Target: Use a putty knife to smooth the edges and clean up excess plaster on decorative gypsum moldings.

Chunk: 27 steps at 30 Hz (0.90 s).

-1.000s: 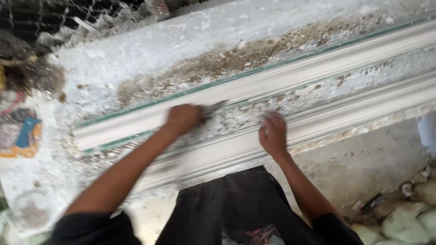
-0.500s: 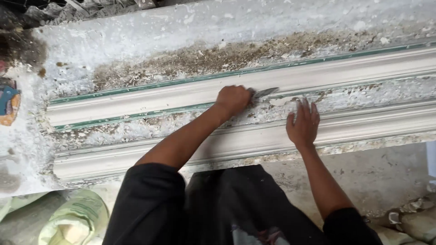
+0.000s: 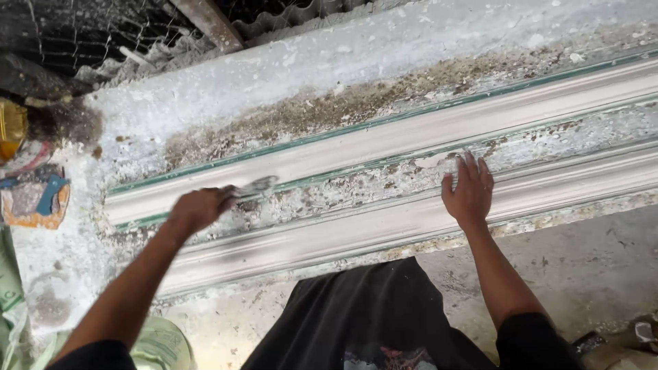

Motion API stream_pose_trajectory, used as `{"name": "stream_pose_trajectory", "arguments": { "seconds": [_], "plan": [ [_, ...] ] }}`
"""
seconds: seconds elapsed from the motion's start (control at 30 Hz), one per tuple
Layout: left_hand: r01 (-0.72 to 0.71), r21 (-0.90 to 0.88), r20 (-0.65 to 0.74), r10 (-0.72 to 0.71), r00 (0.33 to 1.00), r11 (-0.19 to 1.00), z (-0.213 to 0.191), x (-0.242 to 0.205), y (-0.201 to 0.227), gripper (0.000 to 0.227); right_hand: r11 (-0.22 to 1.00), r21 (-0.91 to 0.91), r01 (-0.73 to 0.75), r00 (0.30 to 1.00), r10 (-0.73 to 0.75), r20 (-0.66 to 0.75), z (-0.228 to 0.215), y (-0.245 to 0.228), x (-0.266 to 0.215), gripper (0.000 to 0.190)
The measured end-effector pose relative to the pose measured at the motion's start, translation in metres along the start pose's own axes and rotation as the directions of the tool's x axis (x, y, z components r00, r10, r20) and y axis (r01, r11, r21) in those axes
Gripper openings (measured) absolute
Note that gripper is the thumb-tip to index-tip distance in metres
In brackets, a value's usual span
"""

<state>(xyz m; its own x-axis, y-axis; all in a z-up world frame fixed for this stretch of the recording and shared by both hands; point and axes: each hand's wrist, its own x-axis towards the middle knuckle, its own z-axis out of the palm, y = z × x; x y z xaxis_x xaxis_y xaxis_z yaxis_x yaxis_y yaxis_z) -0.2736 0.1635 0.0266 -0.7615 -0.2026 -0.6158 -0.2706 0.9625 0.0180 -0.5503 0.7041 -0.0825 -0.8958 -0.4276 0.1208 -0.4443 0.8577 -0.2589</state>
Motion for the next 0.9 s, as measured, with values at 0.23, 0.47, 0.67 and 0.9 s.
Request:
{"name": "stream_pose_trajectory", "arguments": {
  "seconds": [0.23, 0.47, 0.67, 0.9],
  "plan": [
    [-0.419, -0.133, -0.326, 0.360, 0.874, 0.898, -0.071, 0.152, 0.307, 0.021, 0.999, -0.017, -0.028, 0.999, 0.028, 0.029, -0.006, -0.003, 0.002, 0.053],
    [-0.466, -0.100, -0.198, 0.442, 0.875, 0.879, -0.118, 0.163, 0.397, 0.027, 0.994, -0.085, -0.063, 0.996, 0.068, 0.061, 0.015, 0.018, -0.006, 0.054],
    [-0.413, 0.057, 0.053, 0.411, 0.910, 0.909, -0.082, 0.084, 0.205, 0.054, 0.999, -0.010, -0.040, 0.999, 0.040, -0.006, 0.004, 0.003, -0.004, 0.049],
    [-0.321, 0.049, -0.082, 0.324, 0.943, 0.946, -0.085, 0.038, 0.150, 0.045, 0.996, -0.021, -0.084, 0.996, 0.084, 0.016, -0.005, -0.005, 0.004, 0.048]
  ]
}}
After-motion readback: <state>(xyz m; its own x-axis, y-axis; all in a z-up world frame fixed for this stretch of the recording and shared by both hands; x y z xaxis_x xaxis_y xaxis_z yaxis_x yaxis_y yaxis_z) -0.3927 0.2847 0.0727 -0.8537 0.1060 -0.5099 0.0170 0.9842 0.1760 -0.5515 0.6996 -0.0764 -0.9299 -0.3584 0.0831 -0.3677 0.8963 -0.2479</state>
